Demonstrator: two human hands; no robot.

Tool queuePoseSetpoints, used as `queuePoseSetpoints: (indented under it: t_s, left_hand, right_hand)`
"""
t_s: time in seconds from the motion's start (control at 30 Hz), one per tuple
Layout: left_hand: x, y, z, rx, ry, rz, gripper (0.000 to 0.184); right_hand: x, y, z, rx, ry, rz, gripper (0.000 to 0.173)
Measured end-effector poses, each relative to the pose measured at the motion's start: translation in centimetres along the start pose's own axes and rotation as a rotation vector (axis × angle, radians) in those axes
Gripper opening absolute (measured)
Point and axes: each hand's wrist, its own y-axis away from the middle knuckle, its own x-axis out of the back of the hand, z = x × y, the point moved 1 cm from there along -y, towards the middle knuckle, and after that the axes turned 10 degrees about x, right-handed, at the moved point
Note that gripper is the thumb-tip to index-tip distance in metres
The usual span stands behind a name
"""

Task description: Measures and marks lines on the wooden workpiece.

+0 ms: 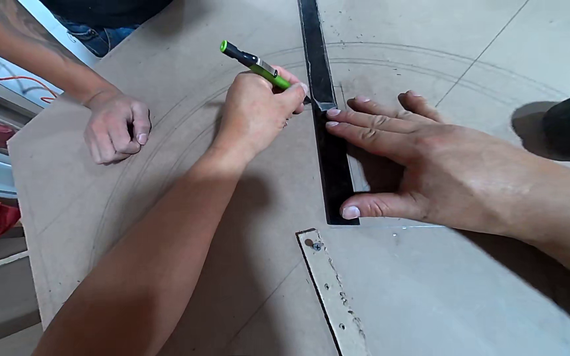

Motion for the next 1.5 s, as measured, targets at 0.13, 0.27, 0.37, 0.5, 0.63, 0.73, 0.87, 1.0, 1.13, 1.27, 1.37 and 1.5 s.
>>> queuePoseSetpoints:
  t_s: [0.13, 0.27, 0.37, 0.5, 0.63, 0.73, 0.87, 1.0, 1.13, 1.27, 1.37, 1.5]
  left_hand:
    - [0.0, 0.1, 0.0, 0.005, 0.024, -0.003, 0.007]
    - [0.0, 0.0, 0.0, -0.008, 0.001, -0.002, 0.007]
    - [0.0, 0.0, 0.1, -0.014, -0.034, -0.002, 0.007]
    - [-0.1, 0.3, 0.3, -0.039, -0.116, 0.009, 0.007]
    - [-0.3, 0.4, 0.4, -0.053, -0.123, 0.033, 0.005]
    - [-0.4, 0.4, 0.3, -0.076, -0.134, 0.046, 0.004]
    - [-0.3, 0.7, 0.5, -0.061, -0.145, 0.032, 0.004]
    - [-0.3, 2.2, 0.6, -0.014, -0.114, 0.014, 0.004]
    - [-0.4, 4.2, 0.6, 0.027, -0.069, 0.003, 0.004]
    - [-0.2, 7.2, 0.5, 0.013, -0.053, -0.035, 0.006]
    - [-0.2, 9.5, 0.3, 0.019, -0.027, -0.055, 0.007]
    - [0.0, 11.8, 0.0, 0.013, -0.034, -0.088, 0.004]
  right_hand:
    - [0.0, 0.0, 0.0, 0.002, 0.000, 0.000, 0.106]
    - [0.0, 0.0, 0.0, 0.009, 0.006, 0.012, 0.106]
    - [0.1, -0.1, 0.0, 0.006, -0.003, 0.002, 0.105]
    - [0.1, -0.1, 0.1, -0.015, -0.030, -0.007, 0.108]
    - [0.2, -0.2, 0.1, -0.017, -0.033, -0.020, 0.109]
    - [0.4, -0.4, 0.0, -0.029, -0.029, -0.041, 0.110]
    - [0.6, -0.5, -0.1, -0.040, -0.032, -0.067, 0.110]
    - [0.5, -0.5, -0.1, -0.033, -0.034, -0.065, 0.109]
    - [0.5, -0.5, -0.1, -0.032, -0.033, -0.060, 0.110]
    - [0.5, -0.6, -0.1, -0.044, -0.034, -0.084, 0.111]
    - [0.6, -0.7, -0.1, -0.048, -0.040, -0.088, 0.112]
    - [0.8, -0.7, -0.2, -0.055, -0.046, -0.109, 0.112]
